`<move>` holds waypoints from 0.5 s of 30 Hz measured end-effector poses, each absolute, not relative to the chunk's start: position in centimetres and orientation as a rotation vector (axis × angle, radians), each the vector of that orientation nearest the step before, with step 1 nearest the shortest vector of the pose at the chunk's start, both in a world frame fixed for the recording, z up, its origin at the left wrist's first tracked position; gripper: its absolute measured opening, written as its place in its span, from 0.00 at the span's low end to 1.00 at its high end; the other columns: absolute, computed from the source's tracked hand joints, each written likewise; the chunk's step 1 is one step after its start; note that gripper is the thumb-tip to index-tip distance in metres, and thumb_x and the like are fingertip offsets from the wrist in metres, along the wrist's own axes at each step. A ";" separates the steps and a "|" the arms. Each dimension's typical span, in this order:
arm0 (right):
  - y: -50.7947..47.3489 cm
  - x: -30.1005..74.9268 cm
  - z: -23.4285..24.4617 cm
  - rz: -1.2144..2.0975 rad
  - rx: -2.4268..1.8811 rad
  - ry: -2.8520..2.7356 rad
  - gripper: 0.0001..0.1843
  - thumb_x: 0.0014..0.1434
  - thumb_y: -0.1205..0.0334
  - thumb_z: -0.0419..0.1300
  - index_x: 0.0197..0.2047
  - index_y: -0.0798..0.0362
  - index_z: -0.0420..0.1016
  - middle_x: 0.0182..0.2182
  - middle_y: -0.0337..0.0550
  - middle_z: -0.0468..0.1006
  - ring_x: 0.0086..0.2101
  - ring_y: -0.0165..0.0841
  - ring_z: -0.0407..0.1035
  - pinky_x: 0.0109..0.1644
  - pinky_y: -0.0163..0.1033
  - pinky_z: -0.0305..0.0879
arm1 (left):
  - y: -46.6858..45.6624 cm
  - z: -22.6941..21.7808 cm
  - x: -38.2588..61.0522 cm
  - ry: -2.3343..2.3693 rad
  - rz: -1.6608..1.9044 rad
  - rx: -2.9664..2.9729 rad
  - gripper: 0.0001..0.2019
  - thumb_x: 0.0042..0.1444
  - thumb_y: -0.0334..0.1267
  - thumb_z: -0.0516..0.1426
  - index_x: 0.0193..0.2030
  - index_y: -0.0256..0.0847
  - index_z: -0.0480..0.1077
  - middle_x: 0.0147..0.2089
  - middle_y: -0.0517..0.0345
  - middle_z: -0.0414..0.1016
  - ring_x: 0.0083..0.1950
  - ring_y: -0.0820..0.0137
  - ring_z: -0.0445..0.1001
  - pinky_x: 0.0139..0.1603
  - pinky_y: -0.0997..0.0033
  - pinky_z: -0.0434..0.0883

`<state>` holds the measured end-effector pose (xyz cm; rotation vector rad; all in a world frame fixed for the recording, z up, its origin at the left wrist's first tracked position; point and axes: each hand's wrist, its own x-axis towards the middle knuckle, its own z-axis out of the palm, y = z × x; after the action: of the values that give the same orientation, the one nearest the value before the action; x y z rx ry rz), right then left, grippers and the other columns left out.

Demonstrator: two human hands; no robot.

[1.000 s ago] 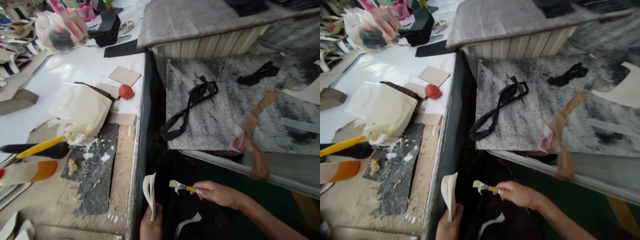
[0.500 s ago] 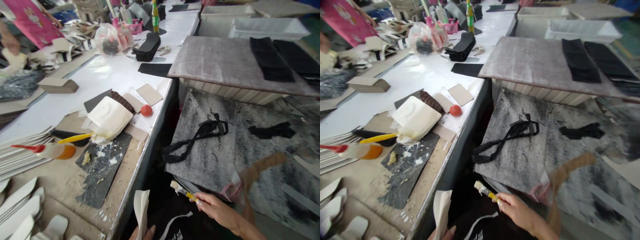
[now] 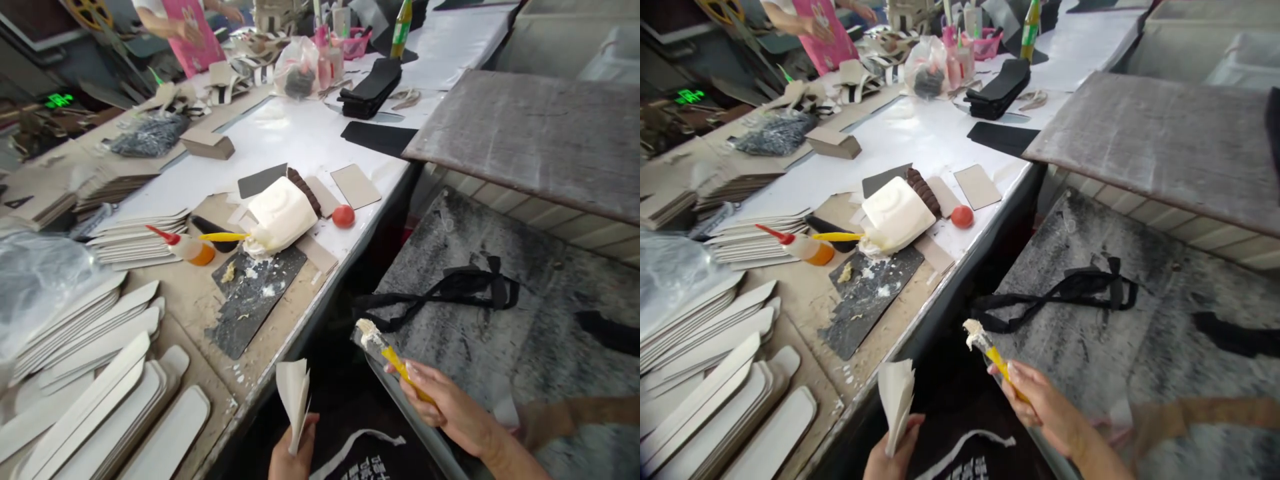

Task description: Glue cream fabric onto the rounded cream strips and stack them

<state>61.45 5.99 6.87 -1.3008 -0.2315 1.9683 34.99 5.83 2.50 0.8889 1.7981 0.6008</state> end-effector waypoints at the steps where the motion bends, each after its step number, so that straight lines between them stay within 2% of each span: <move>1: 6.4 61.1 7.1 1.991 -1.265 -0.218 0.22 0.52 0.44 0.61 0.38 0.55 0.69 0.20 0.29 0.55 0.16 0.17 0.40 0.19 0.29 0.33 | 5.9 2.7 34.9 1.800 0.622 0.873 0.29 0.30 0.66 0.61 0.26 0.38 0.77 0.21 0.58 0.72 0.25 0.69 0.67 0.31 0.72 0.65; 5: 8.0 59.2 7.5 2.030 -1.194 -0.219 0.23 0.53 0.42 0.59 0.38 0.56 0.69 0.18 0.28 0.55 0.15 0.17 0.39 0.18 0.28 0.32 | 6.3 3.4 34.2 1.795 0.686 0.782 0.29 0.32 0.65 0.61 0.24 0.37 0.75 0.20 0.59 0.69 0.24 0.71 0.64 0.28 0.73 0.63; 9: 9.8 55.9 7.6 2.004 -1.176 -0.267 0.25 0.53 0.40 0.58 0.33 0.57 0.69 0.14 0.26 0.52 0.14 0.17 0.37 0.16 0.27 0.32 | 7.5 4.5 33.1 1.743 0.680 0.671 0.27 0.33 0.65 0.61 0.19 0.38 0.71 0.14 0.63 0.59 0.20 0.74 0.58 0.21 0.73 0.59; 12: 11.4 52.2 8.1 2.013 -1.204 -0.270 0.28 0.50 0.35 0.57 0.29 0.56 0.68 0.11 0.25 0.50 0.13 0.17 0.37 0.15 0.27 0.33 | 9.3 6.0 32.1 1.649 0.696 0.667 0.26 0.33 0.64 0.62 0.17 0.38 0.70 0.13 0.64 0.55 0.20 0.74 0.57 0.23 0.73 0.61; 15: 13.1 47.8 8.7 2.040 -1.231 -0.238 0.31 0.49 0.31 0.54 0.26 0.56 0.67 0.09 0.25 0.49 0.12 0.17 0.36 0.15 0.27 0.32 | 11.5 7.5 30.8 1.525 0.759 0.694 0.26 0.34 0.63 0.62 0.20 0.36 0.73 0.15 0.64 0.55 0.21 0.75 0.54 0.24 0.74 0.60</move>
<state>47.77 13.10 8.71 -1.2305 -0.2379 2.0404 30.80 11.46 7.47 0.6935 1.5254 0.7586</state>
